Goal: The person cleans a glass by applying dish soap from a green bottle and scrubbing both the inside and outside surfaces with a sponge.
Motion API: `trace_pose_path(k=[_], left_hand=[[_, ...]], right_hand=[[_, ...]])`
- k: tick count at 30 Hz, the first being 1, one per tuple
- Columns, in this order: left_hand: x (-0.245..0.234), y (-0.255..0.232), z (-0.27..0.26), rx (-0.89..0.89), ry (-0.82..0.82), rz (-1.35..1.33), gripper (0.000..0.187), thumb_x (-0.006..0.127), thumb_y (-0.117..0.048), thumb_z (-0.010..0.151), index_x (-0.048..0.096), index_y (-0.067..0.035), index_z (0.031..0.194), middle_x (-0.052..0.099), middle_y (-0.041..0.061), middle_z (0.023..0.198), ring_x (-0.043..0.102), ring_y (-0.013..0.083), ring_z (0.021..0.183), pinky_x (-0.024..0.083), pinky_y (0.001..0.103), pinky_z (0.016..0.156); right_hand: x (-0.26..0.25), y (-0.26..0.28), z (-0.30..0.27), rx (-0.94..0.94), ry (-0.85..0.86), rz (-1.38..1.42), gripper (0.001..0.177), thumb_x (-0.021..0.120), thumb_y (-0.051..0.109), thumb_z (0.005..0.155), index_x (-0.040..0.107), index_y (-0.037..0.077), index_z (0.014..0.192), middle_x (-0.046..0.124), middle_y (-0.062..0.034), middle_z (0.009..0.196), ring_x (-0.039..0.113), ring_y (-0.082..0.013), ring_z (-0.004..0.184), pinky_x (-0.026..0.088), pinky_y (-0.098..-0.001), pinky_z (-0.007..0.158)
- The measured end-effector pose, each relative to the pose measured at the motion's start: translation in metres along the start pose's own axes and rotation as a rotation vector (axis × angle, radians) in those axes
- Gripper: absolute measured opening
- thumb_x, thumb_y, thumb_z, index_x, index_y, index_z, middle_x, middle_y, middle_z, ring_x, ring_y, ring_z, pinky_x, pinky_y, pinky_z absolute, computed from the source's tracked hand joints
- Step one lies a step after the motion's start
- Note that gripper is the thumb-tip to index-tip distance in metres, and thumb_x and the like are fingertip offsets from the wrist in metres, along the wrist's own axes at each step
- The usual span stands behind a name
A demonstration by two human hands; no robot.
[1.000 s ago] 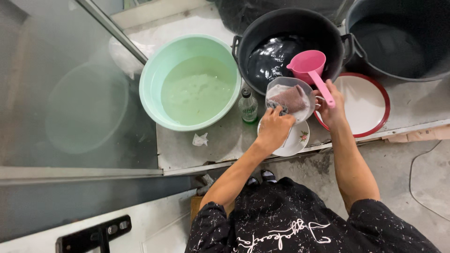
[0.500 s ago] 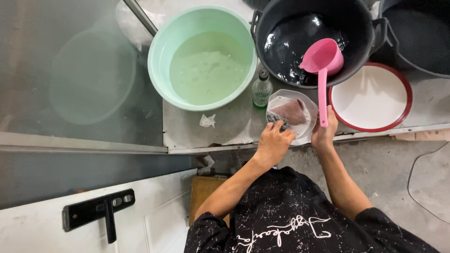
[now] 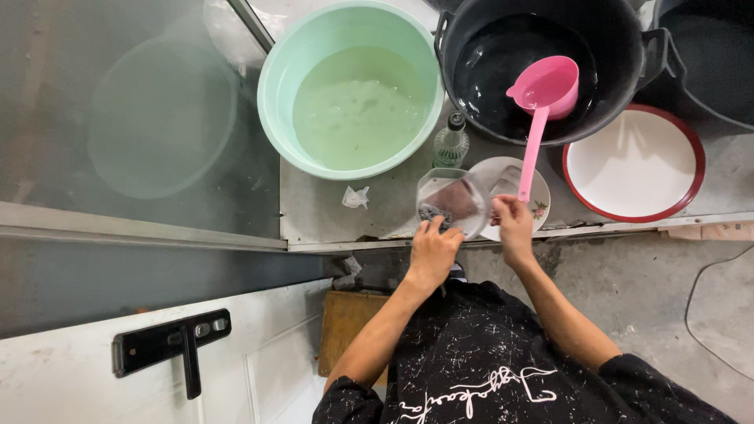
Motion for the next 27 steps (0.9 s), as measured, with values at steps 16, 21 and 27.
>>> trace_pose_path(k=[16,21,27], left_hand=[[0.088,0.107,-0.037,-0.238,0.052,0.097,0.016,0.068,-0.011,0.084,0.078,-0.011,0.097,0.071,0.004,0.127,0.055,0.0352,0.127,0.043,0.053,0.101],[0.094,0.109,-0.042,-0.318,0.114,0.076,0.018,0.072,-0.013,0.085,0.08,-0.013,0.102,0.063,0.01,0.139,0.049,0.0334,0.135,0.039,0.052,0.112],[0.073,0.106,-0.04,-0.354,-0.03,-0.006,0.017,0.073,-0.013,0.083,0.082,-0.012,0.098,0.053,0.022,0.145,0.045,0.042,0.135,0.035,0.054,0.112]], right_hand=[[0.108,0.082,0.07,-0.561,0.046,-0.825,0.101,0.097,0.031,0.072,0.04,-0.008,0.145,0.056,-0.0329,0.138,0.055,-0.0452,0.129,0.043,-0.0473,0.109],[0.129,0.073,0.089,-0.366,0.134,-0.737,0.099,0.096,0.029,0.063,0.044,-0.001,0.142,0.067,-0.0248,0.125,0.066,-0.0409,0.113,0.051,-0.0458,0.097],[0.144,0.074,0.079,-0.375,0.25,-0.675,0.073,0.088,0.022,0.073,0.053,0.003,0.133,0.07,-0.0201,0.124,0.071,-0.0341,0.117,0.055,-0.0412,0.102]])
Point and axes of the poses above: each hand's wrist, its own z-axis towards the middle knuckle, its own x-axis out of the palm, y = z × x, the point moved 10 cm from there along z, towards the middle knuckle
